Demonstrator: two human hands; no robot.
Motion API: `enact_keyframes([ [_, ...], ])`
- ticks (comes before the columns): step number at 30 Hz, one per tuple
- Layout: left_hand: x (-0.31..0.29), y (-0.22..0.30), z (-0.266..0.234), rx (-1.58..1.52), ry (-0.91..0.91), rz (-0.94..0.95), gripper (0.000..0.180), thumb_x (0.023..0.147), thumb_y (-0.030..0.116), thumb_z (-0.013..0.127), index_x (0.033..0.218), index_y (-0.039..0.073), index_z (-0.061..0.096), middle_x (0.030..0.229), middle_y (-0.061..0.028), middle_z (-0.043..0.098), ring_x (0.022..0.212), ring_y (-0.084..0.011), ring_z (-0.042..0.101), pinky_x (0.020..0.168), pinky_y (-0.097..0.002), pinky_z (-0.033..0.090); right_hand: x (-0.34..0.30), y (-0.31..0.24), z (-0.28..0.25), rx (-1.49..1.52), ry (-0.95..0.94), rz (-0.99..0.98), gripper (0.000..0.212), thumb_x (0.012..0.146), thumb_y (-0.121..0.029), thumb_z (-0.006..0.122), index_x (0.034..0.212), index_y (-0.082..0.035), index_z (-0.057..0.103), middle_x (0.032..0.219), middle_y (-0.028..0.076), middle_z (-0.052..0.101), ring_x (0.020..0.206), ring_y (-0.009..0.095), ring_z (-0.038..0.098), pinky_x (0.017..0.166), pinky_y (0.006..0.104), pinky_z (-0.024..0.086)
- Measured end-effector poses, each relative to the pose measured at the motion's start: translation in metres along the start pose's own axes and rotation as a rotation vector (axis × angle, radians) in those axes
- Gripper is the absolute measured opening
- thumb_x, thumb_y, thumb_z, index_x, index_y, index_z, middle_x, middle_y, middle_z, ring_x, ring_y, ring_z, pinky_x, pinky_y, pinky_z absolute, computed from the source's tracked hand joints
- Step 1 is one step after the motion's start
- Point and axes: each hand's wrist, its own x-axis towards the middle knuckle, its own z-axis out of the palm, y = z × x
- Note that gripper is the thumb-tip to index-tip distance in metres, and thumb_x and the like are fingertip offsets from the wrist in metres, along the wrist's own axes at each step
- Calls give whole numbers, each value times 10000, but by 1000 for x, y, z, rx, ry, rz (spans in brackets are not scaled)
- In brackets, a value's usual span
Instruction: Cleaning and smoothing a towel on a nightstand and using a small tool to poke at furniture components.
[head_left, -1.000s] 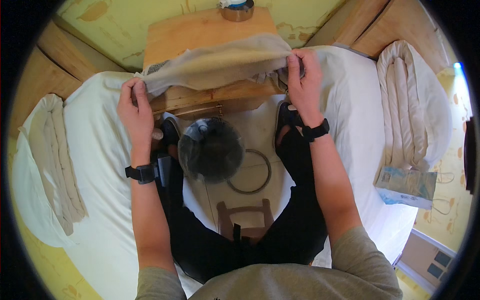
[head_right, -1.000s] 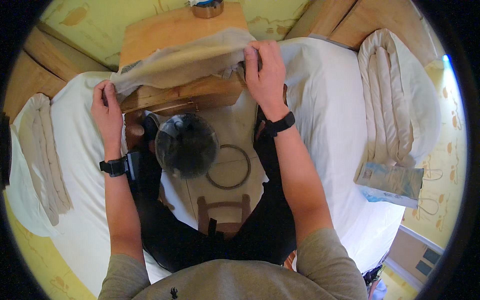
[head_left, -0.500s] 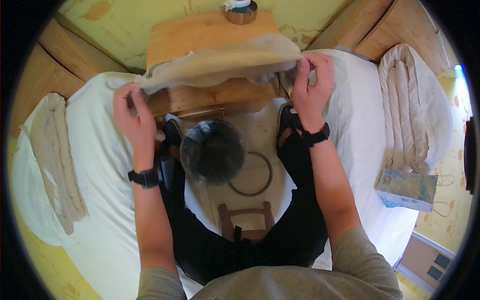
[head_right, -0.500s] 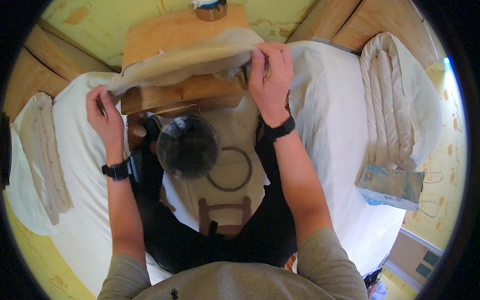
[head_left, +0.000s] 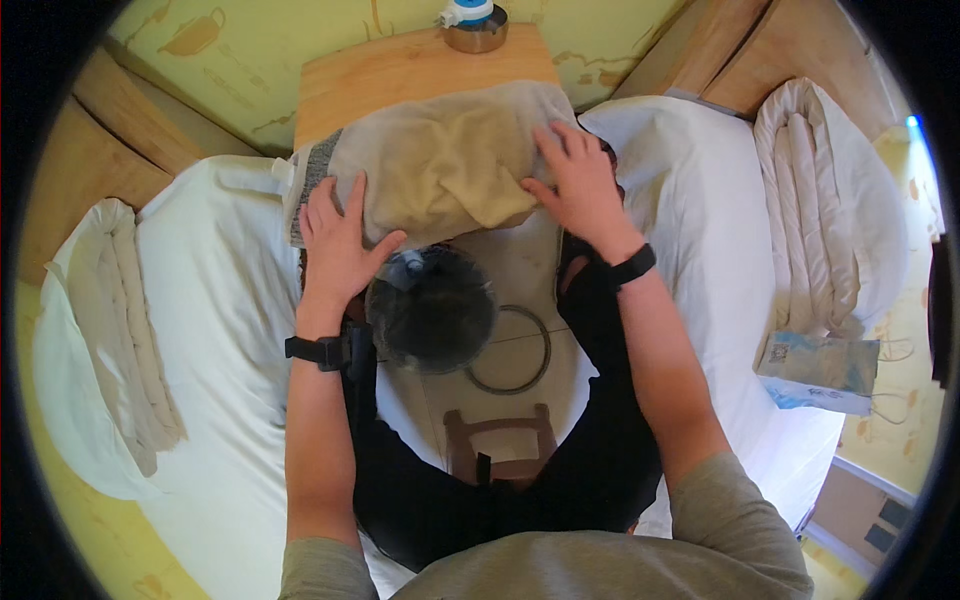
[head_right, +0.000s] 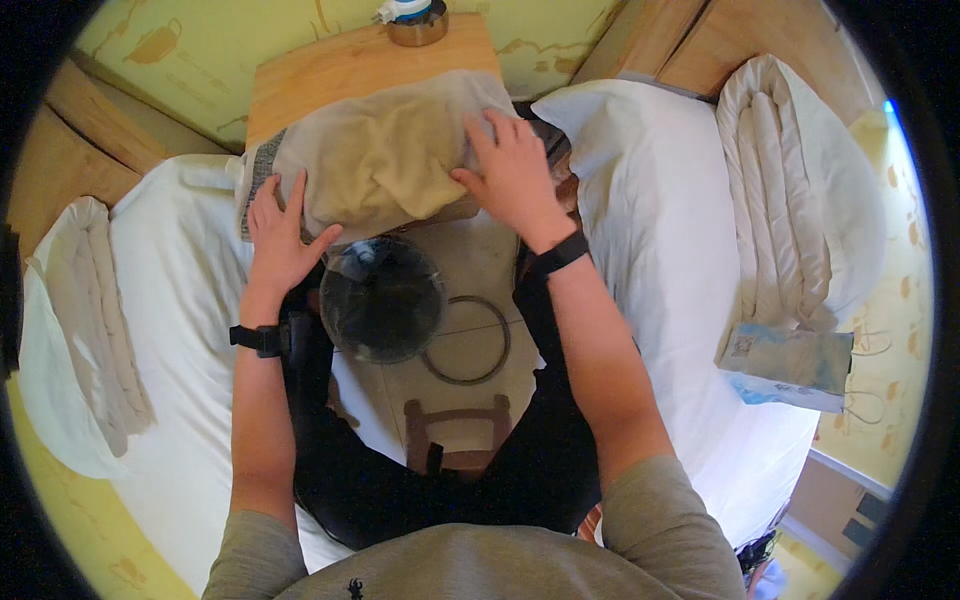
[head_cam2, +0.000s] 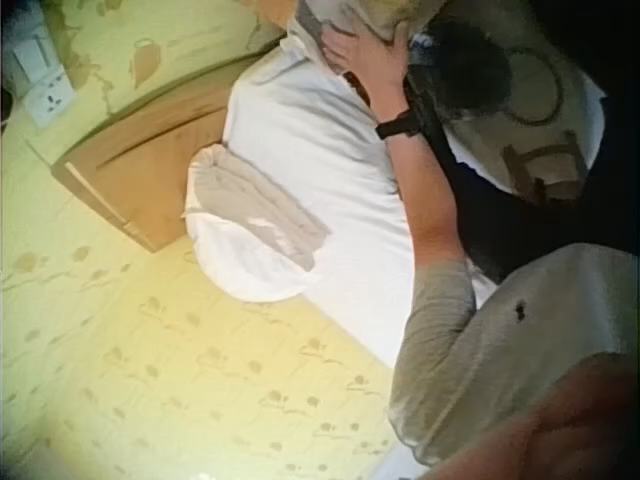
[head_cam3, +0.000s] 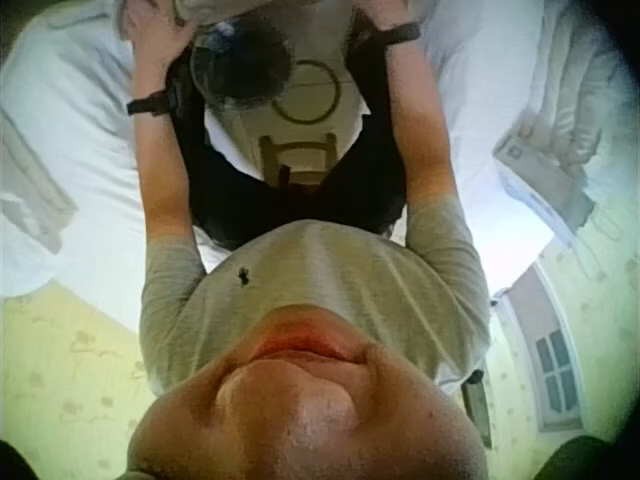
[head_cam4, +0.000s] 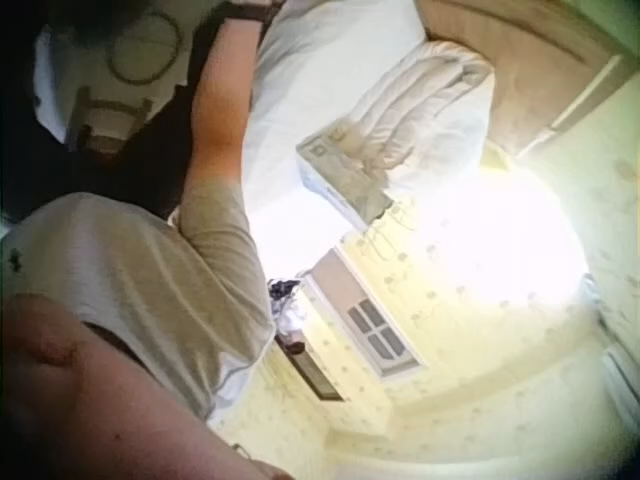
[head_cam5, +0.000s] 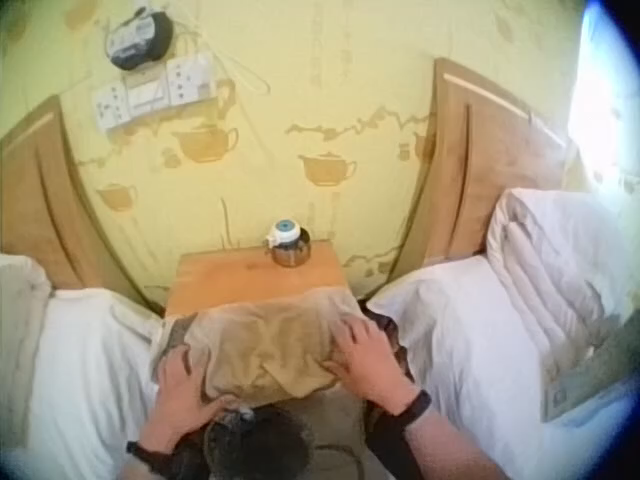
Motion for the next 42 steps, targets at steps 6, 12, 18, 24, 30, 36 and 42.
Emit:
enact_keyframes([
  [6,7,-8,14,46,-16,44,798,953,513,691,1601,127,430,1608,-262,329,1519,-430,295,1247,-564,209,-6,-66,25,109,26,-129,745,822,-311,827,1488,-154,530,1512,169,504,1389,379,465,1100,522,422],
  [12,12,-2,12,-30,-23,-16,774,966,523,670,1587,119,446,1625,-265,327,1528,-411,301,1258,-568,195,-5,-28,8,146,-48,-75,757,810,-200,827,1503,-181,524,1566,138,485,1381,392,501,1136,532,418],
  [18,6,-14,22,7,12,16,821,957,541,675,1603,108,413,1632,-288,313,1544,-442,266,1260,-572,185,-16,16,-13,170,-103,-12,779,812,-165,821,1521,-152,496,1556,173,501,1375,425,510,1171,509,414],
  [24,6,-13,16,21,0,52,880,931,485,730,1633,116,349,1656,-286,260,1554,-465,228,1257,-583,173,-6,-32,6,-22,-137,-29,890,748,-330,886,1508,-82,495,1585,207,447,1445,443,419,1199,581,342],
  [30,6,-14,25,55,-7,51,897,904,464,763,1632,136,354,1660,-272,256,1558,-449,230,1253,-581,186,6,-74,34,-101,-63,-16,1007,694,-409,912,1510,-22,468,1617,208,379,1484,454,329,1202,635,283],
  [36,4,-19,21,37,26,76,820,918,338,767,1622,170,382,1651,-250,310,1542,-424,283,1251,-559,221,4,-29,16,73,-71,-78,930,687,-331,923,1499,-124,518,1595,152,450,1470,380,404,1204,522,350],
  [42,2,-12,7,32,16,78,735,918,244,759,1586,211,455,1622,-214,371,1518,-398,340,1232,-545,272,-8,-18,-1,107,-16,-50,820,726,-233,894,1468,-145,557,1525,156,541,1371,382,534,1127,453,466],
])
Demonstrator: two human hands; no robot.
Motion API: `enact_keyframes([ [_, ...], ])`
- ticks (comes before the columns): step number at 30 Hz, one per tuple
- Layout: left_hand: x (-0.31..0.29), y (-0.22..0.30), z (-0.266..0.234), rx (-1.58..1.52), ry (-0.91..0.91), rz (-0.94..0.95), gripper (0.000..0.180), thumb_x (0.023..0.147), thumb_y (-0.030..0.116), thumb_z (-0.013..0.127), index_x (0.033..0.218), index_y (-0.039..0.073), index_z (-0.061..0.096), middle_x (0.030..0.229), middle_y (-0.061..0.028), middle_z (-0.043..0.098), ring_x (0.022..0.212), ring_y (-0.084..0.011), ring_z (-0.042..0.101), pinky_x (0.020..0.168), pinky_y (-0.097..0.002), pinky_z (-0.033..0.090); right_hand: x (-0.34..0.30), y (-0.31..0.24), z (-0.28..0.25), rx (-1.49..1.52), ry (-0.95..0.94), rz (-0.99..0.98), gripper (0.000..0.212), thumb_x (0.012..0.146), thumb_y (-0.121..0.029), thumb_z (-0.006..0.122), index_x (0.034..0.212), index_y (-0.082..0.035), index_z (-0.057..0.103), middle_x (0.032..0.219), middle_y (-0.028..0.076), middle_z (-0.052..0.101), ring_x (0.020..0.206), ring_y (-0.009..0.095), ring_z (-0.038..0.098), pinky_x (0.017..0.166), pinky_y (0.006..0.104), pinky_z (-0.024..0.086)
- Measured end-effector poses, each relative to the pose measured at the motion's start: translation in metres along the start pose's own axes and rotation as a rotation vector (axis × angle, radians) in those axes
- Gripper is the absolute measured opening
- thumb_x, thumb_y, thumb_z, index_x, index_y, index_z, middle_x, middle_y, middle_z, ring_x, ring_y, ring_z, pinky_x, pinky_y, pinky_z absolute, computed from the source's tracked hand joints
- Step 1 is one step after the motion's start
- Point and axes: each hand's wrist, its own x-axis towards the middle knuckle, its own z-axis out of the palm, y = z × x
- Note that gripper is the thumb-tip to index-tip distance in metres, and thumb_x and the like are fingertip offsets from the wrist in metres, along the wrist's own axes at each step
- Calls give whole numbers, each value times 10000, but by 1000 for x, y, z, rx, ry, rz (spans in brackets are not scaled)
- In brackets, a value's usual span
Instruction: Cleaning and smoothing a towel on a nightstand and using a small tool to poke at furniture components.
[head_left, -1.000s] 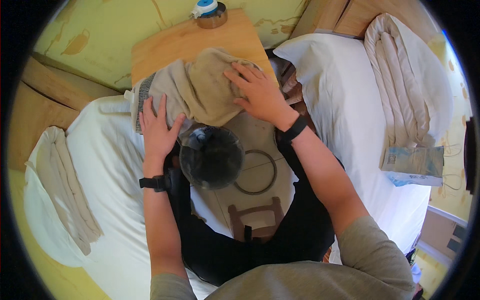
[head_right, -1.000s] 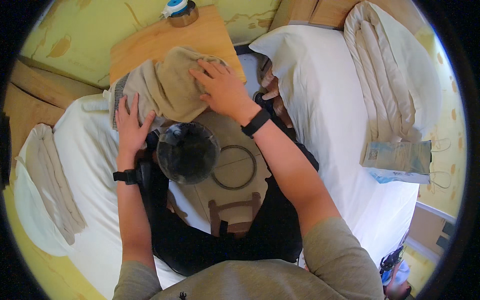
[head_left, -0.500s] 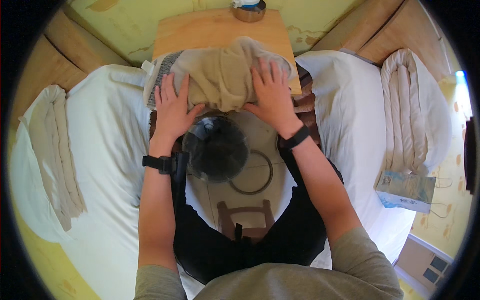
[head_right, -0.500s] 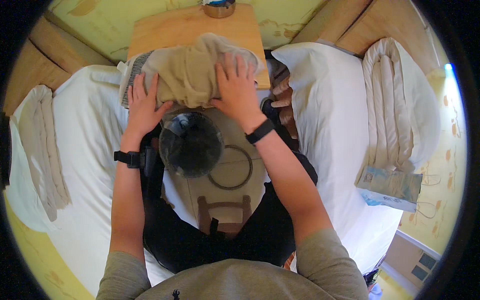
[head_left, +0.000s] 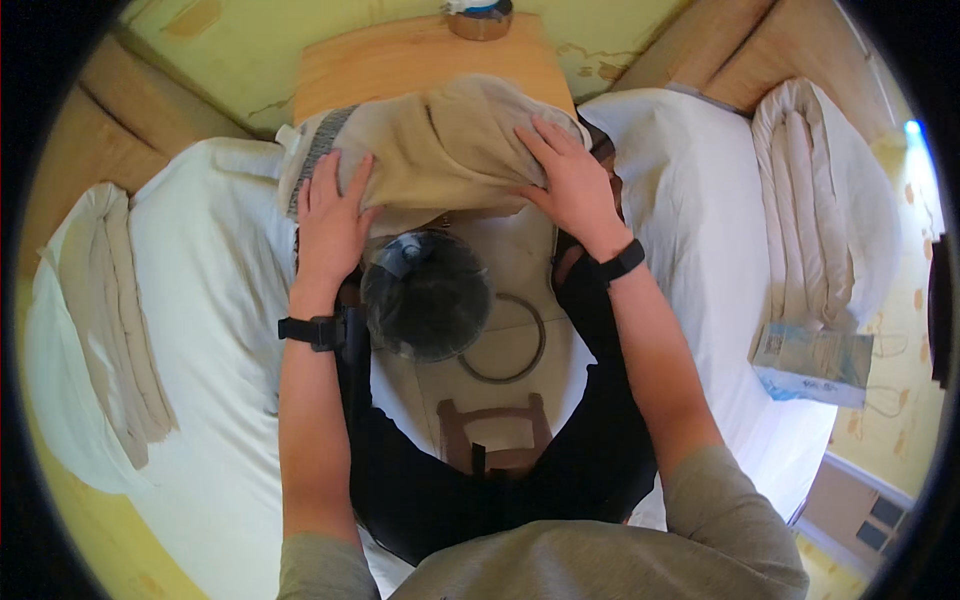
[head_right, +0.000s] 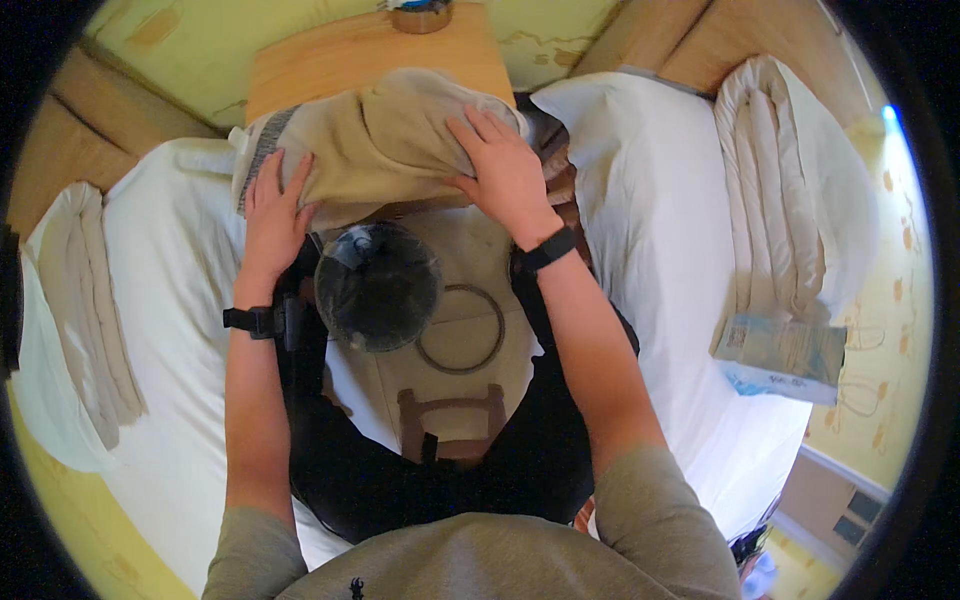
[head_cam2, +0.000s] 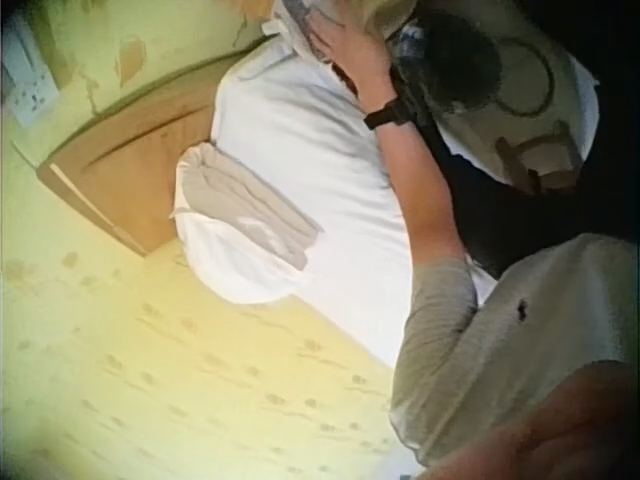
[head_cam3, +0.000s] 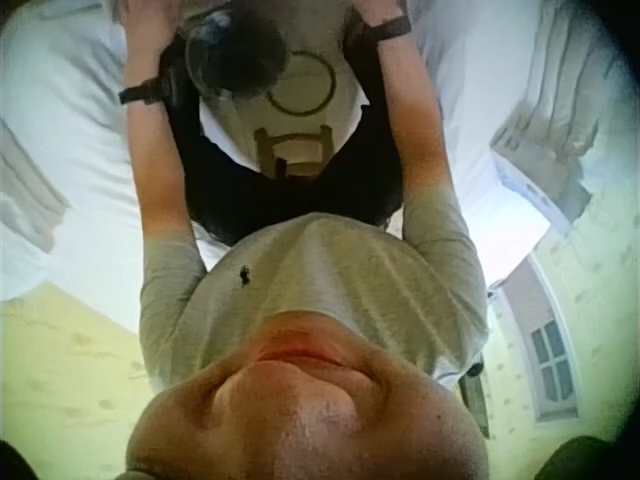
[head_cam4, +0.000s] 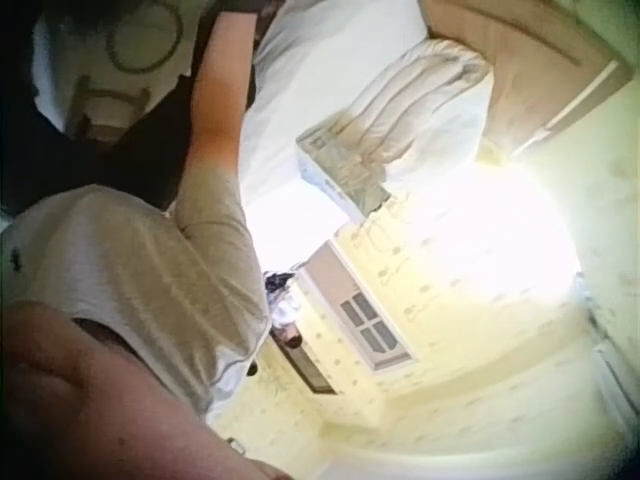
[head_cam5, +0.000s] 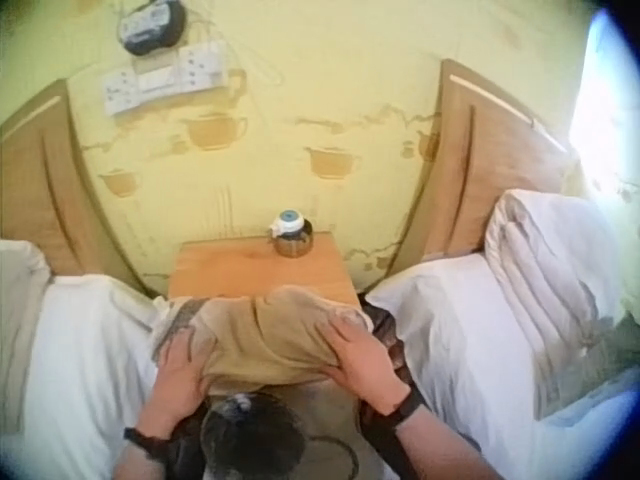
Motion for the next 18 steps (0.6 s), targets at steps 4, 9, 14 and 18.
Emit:
enact_keyframes([
  [4,2,4,-13,-80,1,38,577,903,159,751,1461,170,602,1522,-162,501,1422,-375,457,1167,-517,361,-2,-28,3,-84,-33,82,674,763,-138,843,1401,-160,625,1458,114,614,1309,350,593,1039,430,535],
  [9,12,9,-13,-295,-85,28,419,940,111,708,1358,130,683,1333,-139,664,1236,-372,615,1043,-446,487,5,-41,-1,120,-9,108,542,779,-25,753,1297,-170,684,1280,74,720,1135,358,679,946,442,570],
  [14,22,23,-21,-1635,209,-495,331,1099,185,577,1388,27,609,1363,-116,673,1203,-227,651,1003,-357,520,13,-30,-10,1278,18,463,464,938,-209,779,1340,-20,643,1213,105,735,1073,239,713,935,375,565],
  [18,24,30,-34,-1577,264,-479,418,1092,195,596,1454,3,519,1370,-112,648,1212,-195,636,1040,-353,504,12,-27,-14,1044,132,413,510,943,-229,784,1342,33,605,1223,140,703,1101,259,684,949,394,544],
])
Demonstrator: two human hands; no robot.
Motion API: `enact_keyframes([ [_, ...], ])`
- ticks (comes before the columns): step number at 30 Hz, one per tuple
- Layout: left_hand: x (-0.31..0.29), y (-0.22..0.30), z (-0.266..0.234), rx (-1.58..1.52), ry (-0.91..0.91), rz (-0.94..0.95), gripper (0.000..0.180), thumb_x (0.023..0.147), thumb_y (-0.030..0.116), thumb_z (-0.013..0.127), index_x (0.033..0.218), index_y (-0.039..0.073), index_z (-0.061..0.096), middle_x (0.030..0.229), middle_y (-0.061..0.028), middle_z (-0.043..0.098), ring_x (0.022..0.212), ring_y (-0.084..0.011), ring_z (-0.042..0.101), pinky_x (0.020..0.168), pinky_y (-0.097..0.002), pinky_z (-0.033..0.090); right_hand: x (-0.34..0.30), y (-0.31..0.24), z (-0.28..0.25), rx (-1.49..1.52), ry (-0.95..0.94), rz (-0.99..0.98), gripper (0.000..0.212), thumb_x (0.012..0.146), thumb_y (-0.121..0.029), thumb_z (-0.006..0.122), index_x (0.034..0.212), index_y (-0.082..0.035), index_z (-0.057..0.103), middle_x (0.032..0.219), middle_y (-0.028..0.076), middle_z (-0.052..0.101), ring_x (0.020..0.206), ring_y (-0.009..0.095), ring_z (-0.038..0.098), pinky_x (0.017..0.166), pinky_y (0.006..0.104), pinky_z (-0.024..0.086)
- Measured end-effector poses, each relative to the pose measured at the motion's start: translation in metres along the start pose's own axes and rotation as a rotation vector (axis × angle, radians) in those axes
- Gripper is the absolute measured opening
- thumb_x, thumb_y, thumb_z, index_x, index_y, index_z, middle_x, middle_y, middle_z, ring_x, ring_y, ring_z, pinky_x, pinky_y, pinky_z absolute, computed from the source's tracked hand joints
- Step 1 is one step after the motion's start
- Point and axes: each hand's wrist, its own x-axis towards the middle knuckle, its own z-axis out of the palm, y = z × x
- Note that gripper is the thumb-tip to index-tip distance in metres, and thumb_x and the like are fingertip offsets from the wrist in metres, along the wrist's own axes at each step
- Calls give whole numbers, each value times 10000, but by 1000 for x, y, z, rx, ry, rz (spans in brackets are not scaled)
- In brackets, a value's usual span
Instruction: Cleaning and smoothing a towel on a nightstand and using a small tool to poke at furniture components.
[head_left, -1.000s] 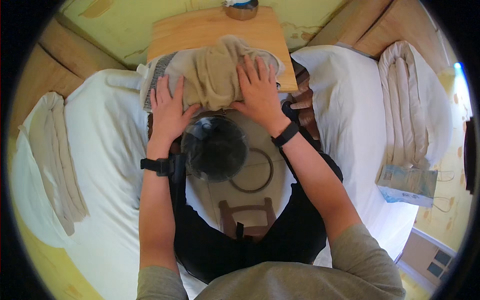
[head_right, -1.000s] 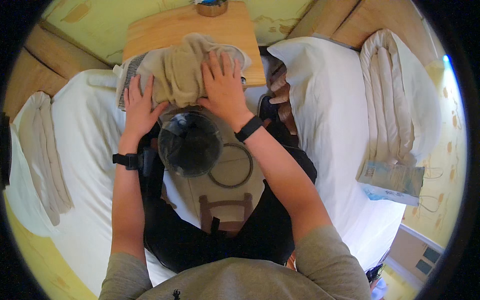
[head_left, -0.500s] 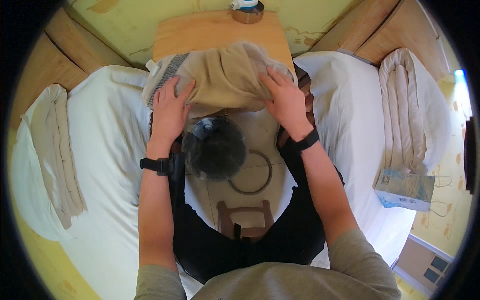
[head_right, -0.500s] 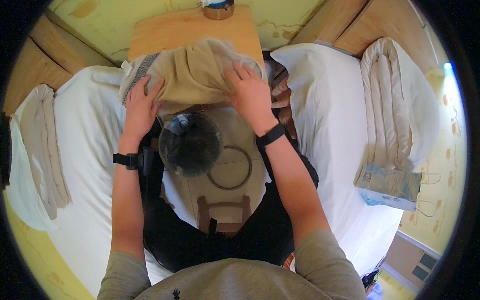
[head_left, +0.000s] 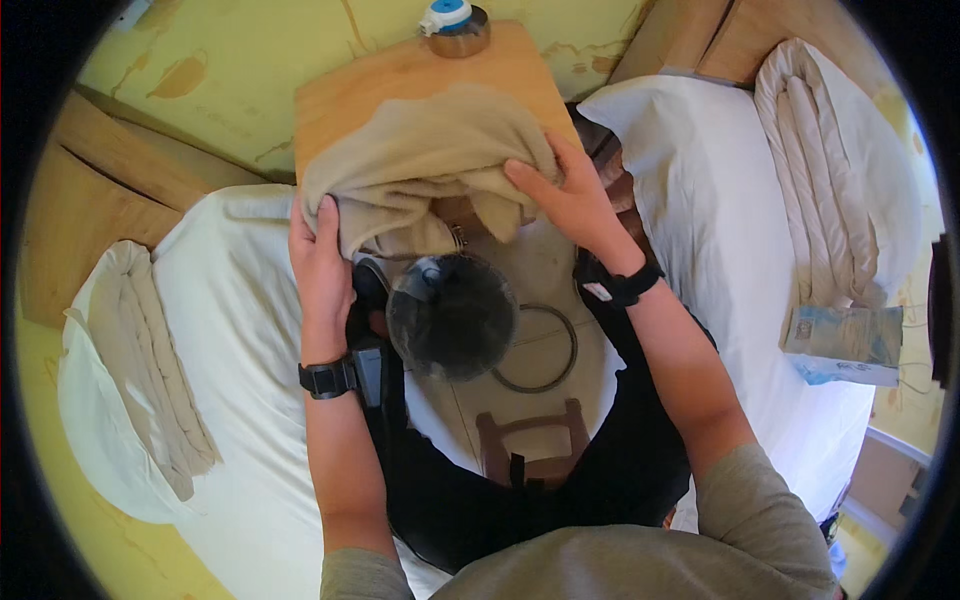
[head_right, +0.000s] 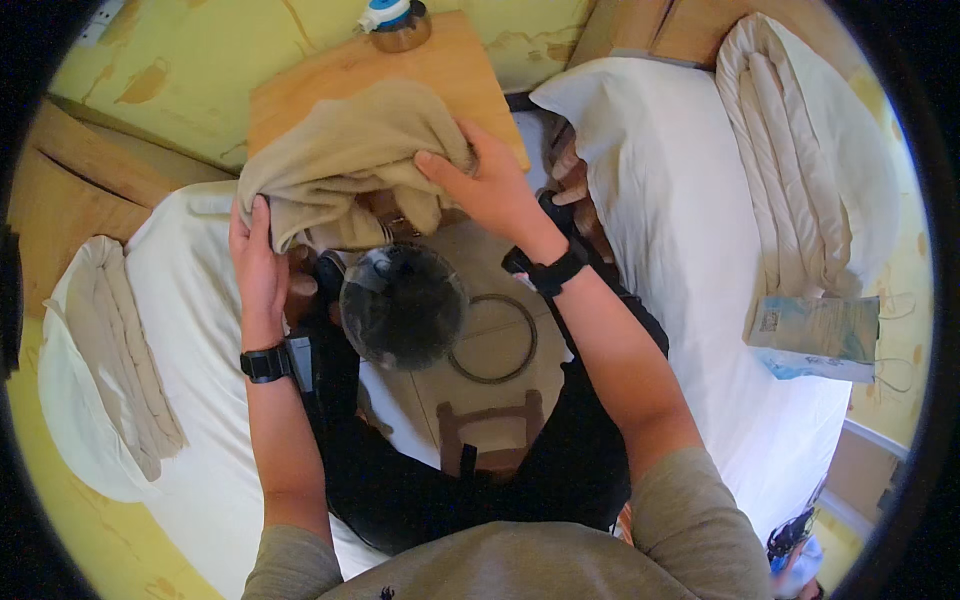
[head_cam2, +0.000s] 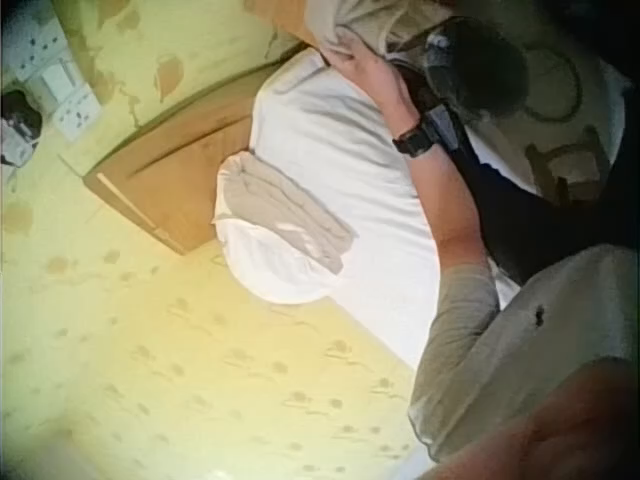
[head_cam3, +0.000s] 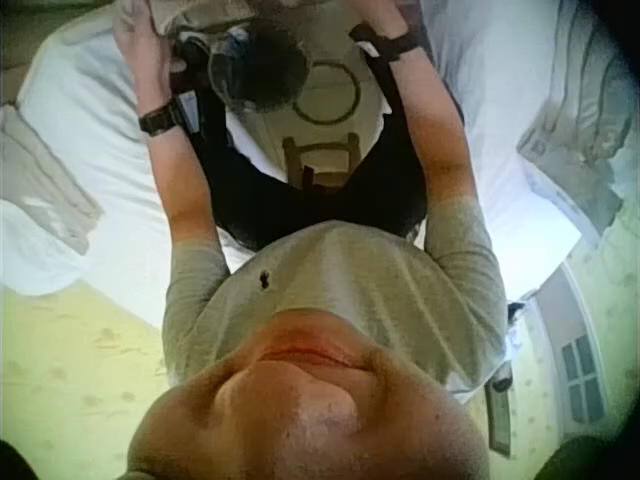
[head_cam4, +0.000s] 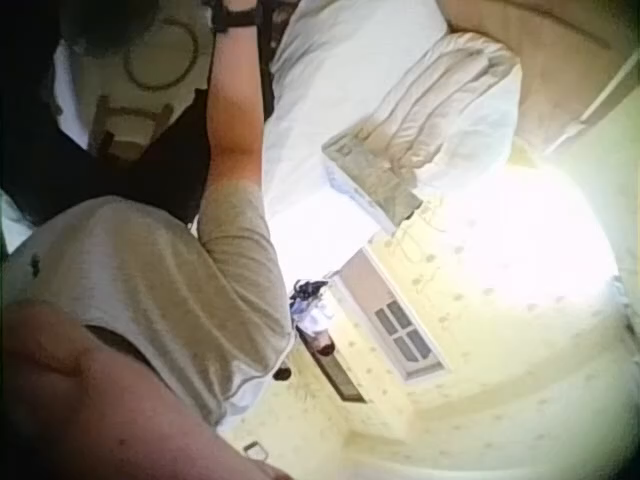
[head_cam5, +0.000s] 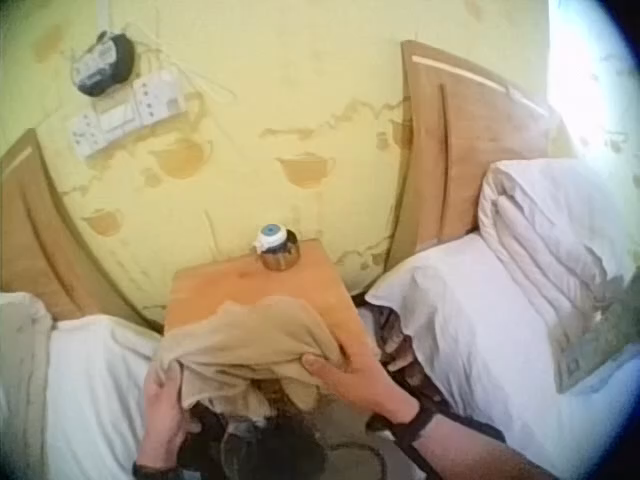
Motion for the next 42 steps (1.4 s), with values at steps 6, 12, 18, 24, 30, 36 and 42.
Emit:
enact_keyframes([
  [6,14,-22,-30,1142,164,613,444,990,125,690,1394,11,547,1155,-136,659,1101,-278,644,953,-394,519,6,7,-12,-819,164,-385,556,868,-176,780,1340,18,560,1237,219,577,1173,441,559,1002,475,486],
  [12,-5,-20,2,1273,-248,528,349,945,107,711,1282,62,634,1058,-112,664,973,-295,645,878,-409,533,-14,11,23,-779,-12,-335,580,857,-162,780,1373,-12,561,1259,206,585,1234,429,550,1015,491,486],
  [18,-4,-16,-2,1187,-280,399,374,904,128,752,1256,51,651,1099,-147,665,1023,-351,647,899,-418,532,11,26,-14,-748,-84,-296,548,819,-8,725,1354,-25,609,1242,192,656,1183,404,618,1028,453,506],
  [24,-10,-19,8,1151,-386,498,400,879,144,783,1246,48,656,1150,-149,642,1091,-365,610,968,-433,503,6,23,-31,-970,88,-240,452,793,33,674,1239,-41,663,1121,207,675,1090,418,645,923,486,547],
  [30,-7,-20,4,1184,-405,432,466,833,163,826,1244,49,638,1143,-141,637,1111,-365,605,973,-440,500,-10,15,30,-801,-79,-307,436,818,-27,726,1250,-37,673,1127,196,697,1060,406,662,910,480,551],
  [36,-9,-20,2,1146,-371,458,470,817,153,838,1230,49,641,1149,-145,634,1120,-364,600,978,-441,498,14,25,-37,-837,31,-326,432,825,-36,728,1253,-42,667,1147,198,690,1073,415,659,905,493,551],
  [42,-7,-20,10,1185,-419,452,455,822,135,829,1227,49,639,1142,-139,632,1118,-366,602,969,-438,501,-6,27,7,-922,-7,-276,390,843,-79,727,1227,-49,660,1116,194,694,1046,412,671,875,484,554],
])
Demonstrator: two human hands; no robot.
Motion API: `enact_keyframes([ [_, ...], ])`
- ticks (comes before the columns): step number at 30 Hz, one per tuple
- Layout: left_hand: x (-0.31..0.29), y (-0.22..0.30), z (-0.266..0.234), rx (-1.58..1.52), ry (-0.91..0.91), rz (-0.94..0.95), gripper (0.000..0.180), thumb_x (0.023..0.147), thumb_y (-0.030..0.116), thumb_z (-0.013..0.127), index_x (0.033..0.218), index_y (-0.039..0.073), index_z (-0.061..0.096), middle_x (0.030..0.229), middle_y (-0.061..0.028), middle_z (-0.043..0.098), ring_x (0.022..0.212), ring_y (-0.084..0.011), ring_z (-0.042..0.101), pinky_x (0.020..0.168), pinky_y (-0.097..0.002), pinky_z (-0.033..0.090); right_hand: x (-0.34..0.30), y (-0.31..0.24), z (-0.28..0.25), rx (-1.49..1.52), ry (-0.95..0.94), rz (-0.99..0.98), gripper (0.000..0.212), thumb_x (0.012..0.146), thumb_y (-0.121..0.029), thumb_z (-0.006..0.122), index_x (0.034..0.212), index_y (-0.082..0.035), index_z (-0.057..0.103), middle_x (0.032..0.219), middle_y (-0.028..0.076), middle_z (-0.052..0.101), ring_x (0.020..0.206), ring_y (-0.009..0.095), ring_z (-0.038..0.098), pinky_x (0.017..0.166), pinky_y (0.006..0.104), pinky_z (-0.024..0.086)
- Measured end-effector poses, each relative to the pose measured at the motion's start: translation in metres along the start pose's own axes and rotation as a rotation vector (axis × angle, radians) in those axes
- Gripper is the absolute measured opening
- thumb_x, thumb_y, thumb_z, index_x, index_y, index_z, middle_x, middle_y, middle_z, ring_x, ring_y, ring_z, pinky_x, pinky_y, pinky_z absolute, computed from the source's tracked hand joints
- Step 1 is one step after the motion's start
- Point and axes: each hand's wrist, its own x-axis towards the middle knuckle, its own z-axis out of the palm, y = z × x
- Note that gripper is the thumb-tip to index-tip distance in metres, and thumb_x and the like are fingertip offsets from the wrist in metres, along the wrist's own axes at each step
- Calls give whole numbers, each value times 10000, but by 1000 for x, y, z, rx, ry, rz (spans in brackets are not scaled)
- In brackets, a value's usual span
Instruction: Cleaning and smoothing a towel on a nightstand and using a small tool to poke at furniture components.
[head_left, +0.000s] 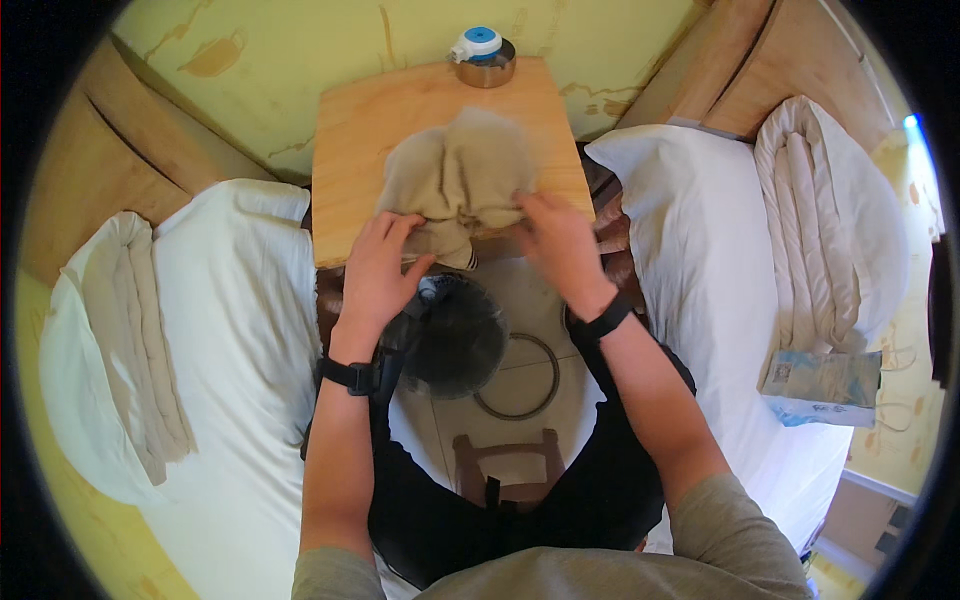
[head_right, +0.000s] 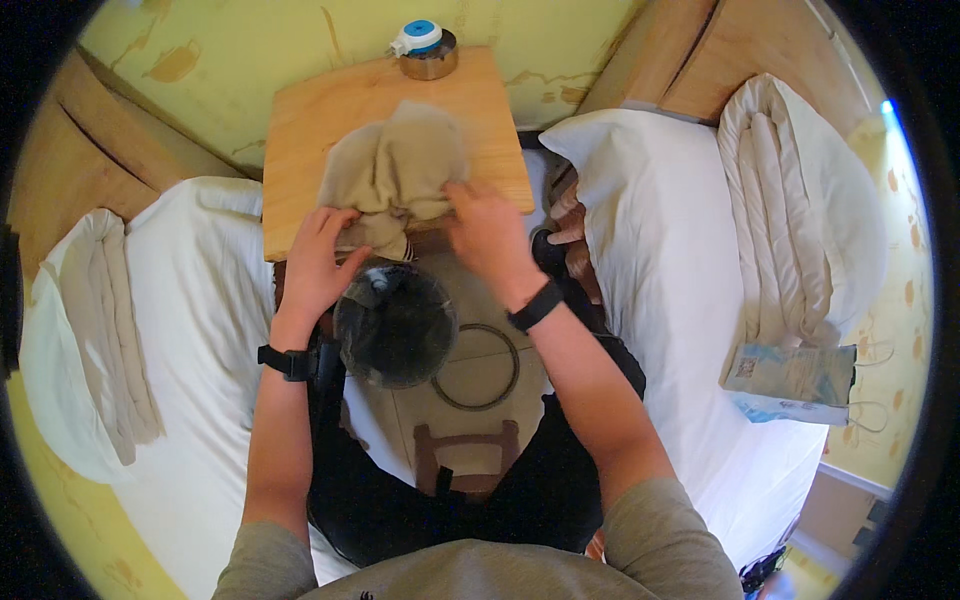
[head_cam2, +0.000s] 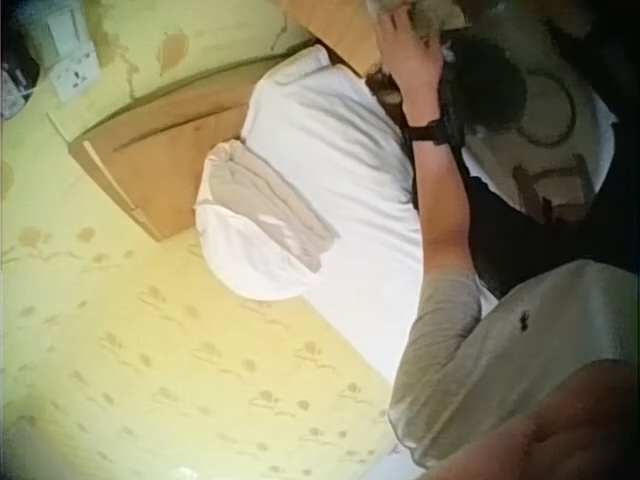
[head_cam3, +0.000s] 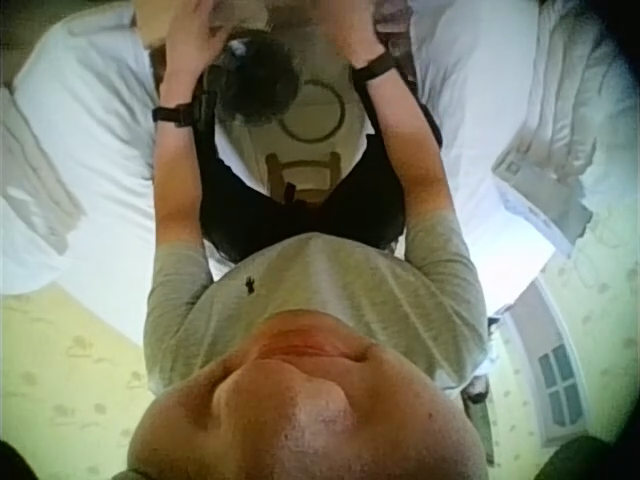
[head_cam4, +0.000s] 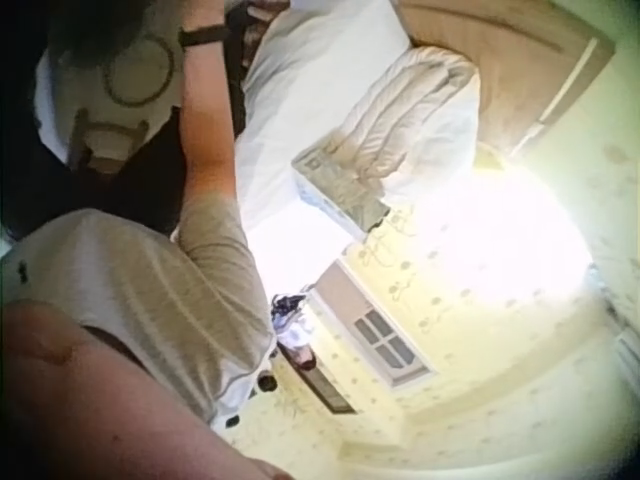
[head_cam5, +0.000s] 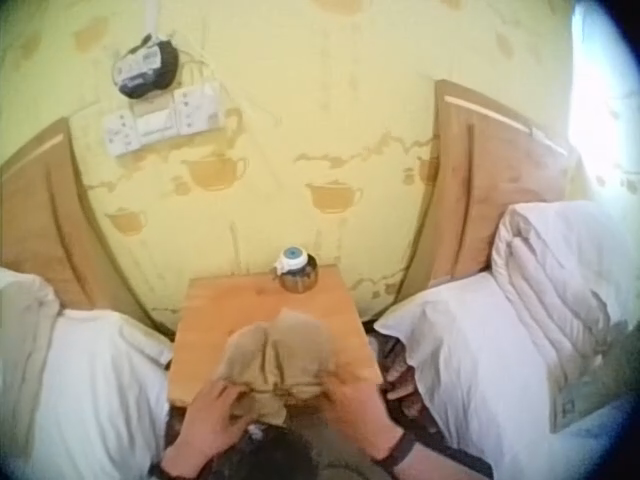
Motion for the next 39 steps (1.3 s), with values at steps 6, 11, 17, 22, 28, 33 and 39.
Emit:
enact_keyframes([
  [6,-3,-2,-1,13,18,-46,450,825,122,824,1225,49,632,1142,-137,632,1111,-368,605,963,-433,502,7,-16,-6,160,-47,-43,429,821,-79,775,1236,-24,679,1057,192,708,976,406,680,846,460,554],
  [11,-3,-2,-4,-20,28,23,476,806,112,833,1239,55,643,1156,-133,643,1107,-363,612,967,-431,504,12,49,-37,89,-14,93,400,834,-91,740,1227,-43,684,1076,205,714,1003,407,687,871,496,551],
  [17,-4,-3,-4,-9,23,15,500,785,111,849,1237,52,643,1150,-135,644,1098,-355,621,956,-435,512,4,-9,-6,-6,-21,6,359,820,-90,762,1172,-54,697,1053,189,708,991,406,688,853,487,555],
  [22,-2,1,0,10,9,-35,513,756,112,867,1213,52,640,1133,-131,638,1097,-354,622,953,-434,515,6,-22,-9,122,-124,9,404,820,-128,789,1200,-24,701,1144,188,714,1037,407,674,877,453,559],
  [28,-2,4,0,33,29,-29,556,715,101,889,1212,64,642,1128,-122,636,1105,-354,619,948,-433,517,11,41,-31,65,7,41,391,837,-78,745,1224,-54,692,1123,180,725,1026,412,681,898,485,547],
  [33,-2,2,0,6,43,-18,594,694,79,894,1231,81,642,1129,-112,638,1117,-344,617,954,-432,515,10,45,-38,39,48,84,337,832,-54,718,1169,-47,717,1123,193,731,1049,401,684,897,477,557],
  [39,-5,0,2,38,33,-8,592,712,47,866,1253,73,626,1134,-130,637,1098,-363,630,942,-446,523,1,-32,-2,-92,-31,-28,333,830,-84,731,1162,-72,707,1005,150,710,963,389,694,821,473,570],
])
